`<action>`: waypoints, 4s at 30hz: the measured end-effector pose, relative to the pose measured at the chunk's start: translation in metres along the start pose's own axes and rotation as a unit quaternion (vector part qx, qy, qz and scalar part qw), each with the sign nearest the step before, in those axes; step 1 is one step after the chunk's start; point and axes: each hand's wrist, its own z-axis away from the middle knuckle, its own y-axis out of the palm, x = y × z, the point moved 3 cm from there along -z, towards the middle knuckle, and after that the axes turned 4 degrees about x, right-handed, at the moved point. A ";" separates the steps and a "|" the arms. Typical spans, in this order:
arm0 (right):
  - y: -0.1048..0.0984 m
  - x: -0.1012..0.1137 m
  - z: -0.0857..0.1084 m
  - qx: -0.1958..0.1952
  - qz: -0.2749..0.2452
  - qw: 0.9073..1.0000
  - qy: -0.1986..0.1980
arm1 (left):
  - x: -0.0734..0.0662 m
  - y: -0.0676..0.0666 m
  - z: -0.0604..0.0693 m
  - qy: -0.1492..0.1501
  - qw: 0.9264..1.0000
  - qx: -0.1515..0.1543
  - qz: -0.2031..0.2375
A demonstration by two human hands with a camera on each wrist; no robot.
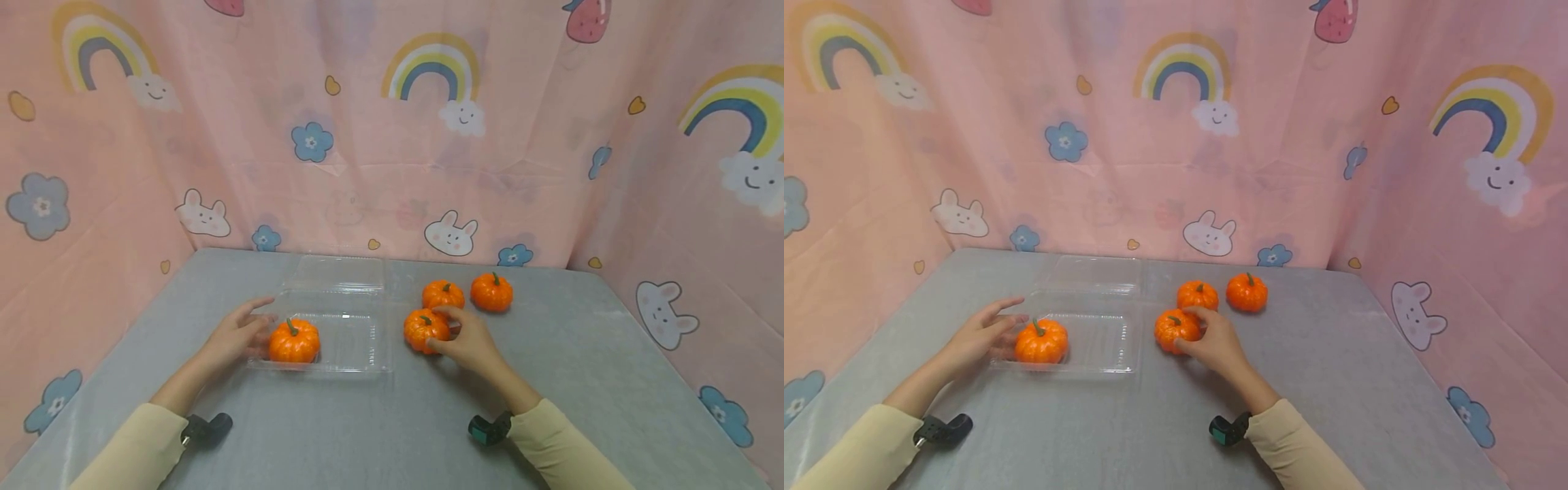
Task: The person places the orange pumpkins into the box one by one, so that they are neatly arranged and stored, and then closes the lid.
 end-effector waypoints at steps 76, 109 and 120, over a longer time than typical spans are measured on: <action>0.001 0.084 -0.013 0.058 -0.065 0.992 -0.097 | -0.002 -0.001 0.001 0.010 1.000 0.004 -0.012; 0.050 0.109 -0.022 0.178 0.002 0.962 -0.208 | -0.002 0.000 0.002 0.011 1.000 -0.004 0.004; 0.058 0.110 -0.020 0.181 0.044 0.961 -0.204 | -0.002 0.001 0.001 0.003 1.000 -0.005 -0.003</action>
